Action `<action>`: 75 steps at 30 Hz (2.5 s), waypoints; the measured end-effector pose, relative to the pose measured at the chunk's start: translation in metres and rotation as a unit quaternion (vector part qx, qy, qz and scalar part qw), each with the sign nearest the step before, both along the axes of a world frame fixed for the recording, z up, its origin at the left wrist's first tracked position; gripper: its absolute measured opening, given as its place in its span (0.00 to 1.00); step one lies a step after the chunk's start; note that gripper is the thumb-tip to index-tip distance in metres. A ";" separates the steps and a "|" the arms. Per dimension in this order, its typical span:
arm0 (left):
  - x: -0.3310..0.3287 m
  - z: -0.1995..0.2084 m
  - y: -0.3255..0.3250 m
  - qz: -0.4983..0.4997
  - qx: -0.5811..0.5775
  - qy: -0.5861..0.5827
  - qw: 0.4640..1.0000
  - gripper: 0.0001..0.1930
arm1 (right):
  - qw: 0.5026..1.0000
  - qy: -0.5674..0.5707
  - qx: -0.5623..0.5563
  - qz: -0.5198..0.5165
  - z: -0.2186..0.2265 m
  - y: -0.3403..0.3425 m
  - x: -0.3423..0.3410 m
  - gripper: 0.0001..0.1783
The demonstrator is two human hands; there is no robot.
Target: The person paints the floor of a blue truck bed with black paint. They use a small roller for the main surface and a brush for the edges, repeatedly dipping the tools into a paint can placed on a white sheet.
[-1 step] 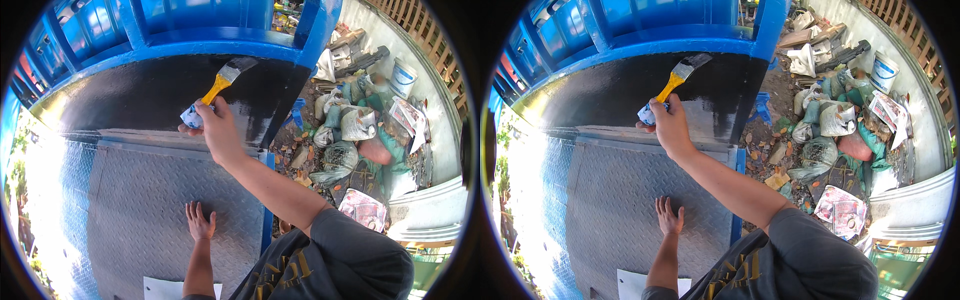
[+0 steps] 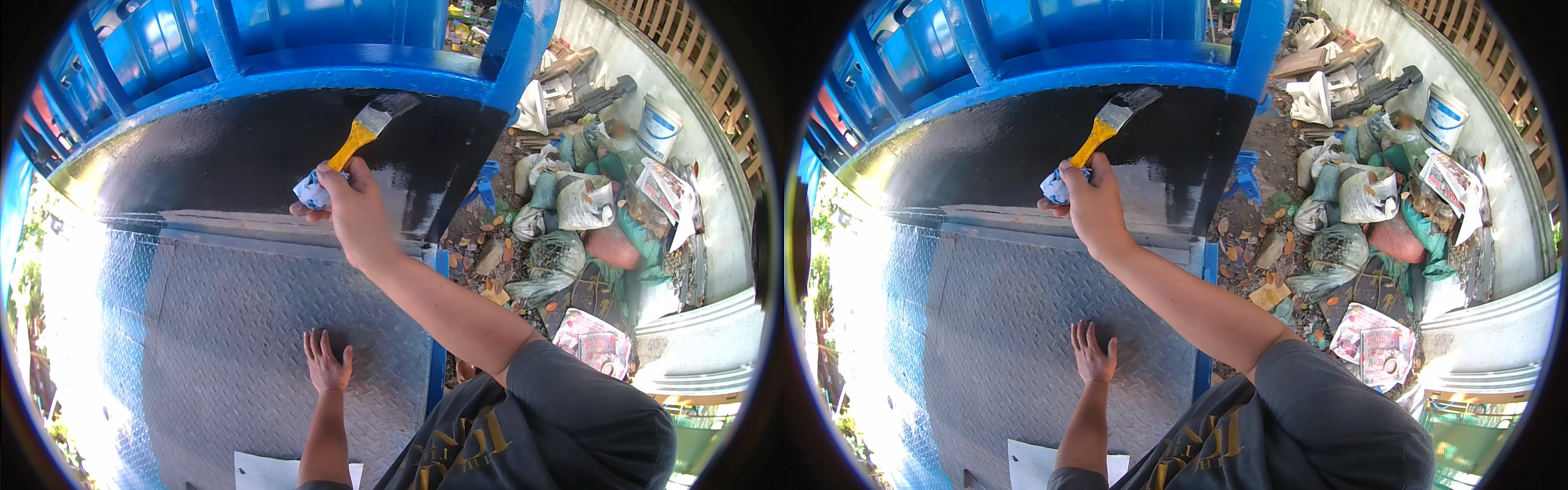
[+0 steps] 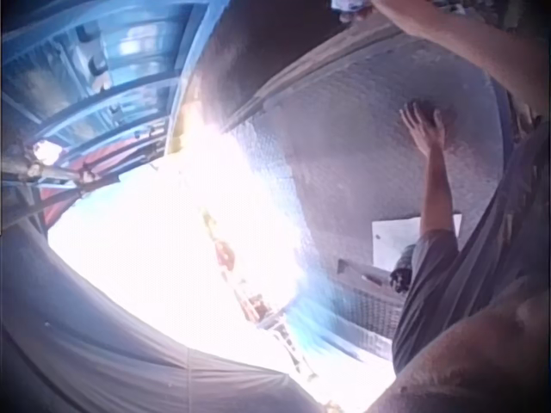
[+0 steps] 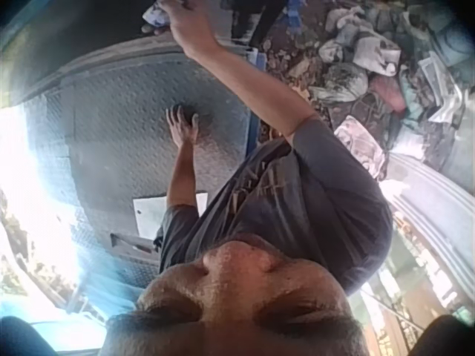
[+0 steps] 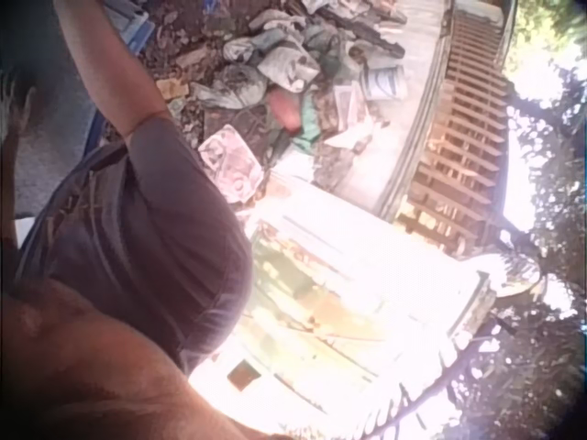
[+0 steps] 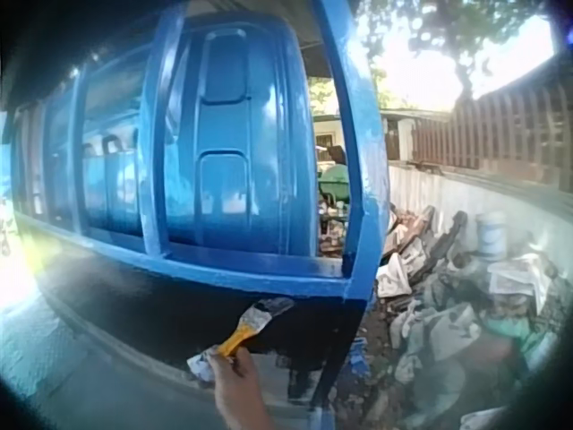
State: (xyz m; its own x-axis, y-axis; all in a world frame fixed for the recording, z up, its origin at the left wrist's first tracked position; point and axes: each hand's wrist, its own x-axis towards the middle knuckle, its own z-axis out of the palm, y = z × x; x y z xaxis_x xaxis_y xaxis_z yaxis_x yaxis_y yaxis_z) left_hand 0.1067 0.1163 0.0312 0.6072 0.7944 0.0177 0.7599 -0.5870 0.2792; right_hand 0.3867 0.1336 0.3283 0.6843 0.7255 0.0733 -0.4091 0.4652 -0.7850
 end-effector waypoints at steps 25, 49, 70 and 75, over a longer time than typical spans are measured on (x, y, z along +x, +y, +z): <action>-0.002 0.000 0.000 0.004 -0.012 -0.014 1.000 0.40 | 0.999 0.000 -0.025 0.036 0.010 0.047 -0.022 0.12; -0.002 0.002 0.001 0.001 -0.005 -0.027 1.000 0.41 | 0.994 -0.025 -0.031 0.099 0.026 0.099 -0.050 0.12; -0.004 0.005 0.002 0.001 -0.014 -0.031 0.999 0.40 | 0.976 -0.086 -0.099 0.172 -0.003 0.083 -0.069 0.17; -0.001 0.009 0.001 0.001 -0.018 -0.036 0.999 0.40 | 0.897 -0.343 -0.252 0.119 -0.021 0.010 -0.039 0.19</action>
State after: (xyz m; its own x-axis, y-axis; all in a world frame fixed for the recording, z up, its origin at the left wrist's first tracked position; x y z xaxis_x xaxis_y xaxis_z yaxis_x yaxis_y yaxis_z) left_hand 0.1060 0.1170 0.0404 0.6039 0.7964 0.0331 0.7380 -0.5743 0.3544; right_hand 0.3478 0.1431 0.3069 0.4257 0.9040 0.0391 0.2096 -0.0565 -0.9762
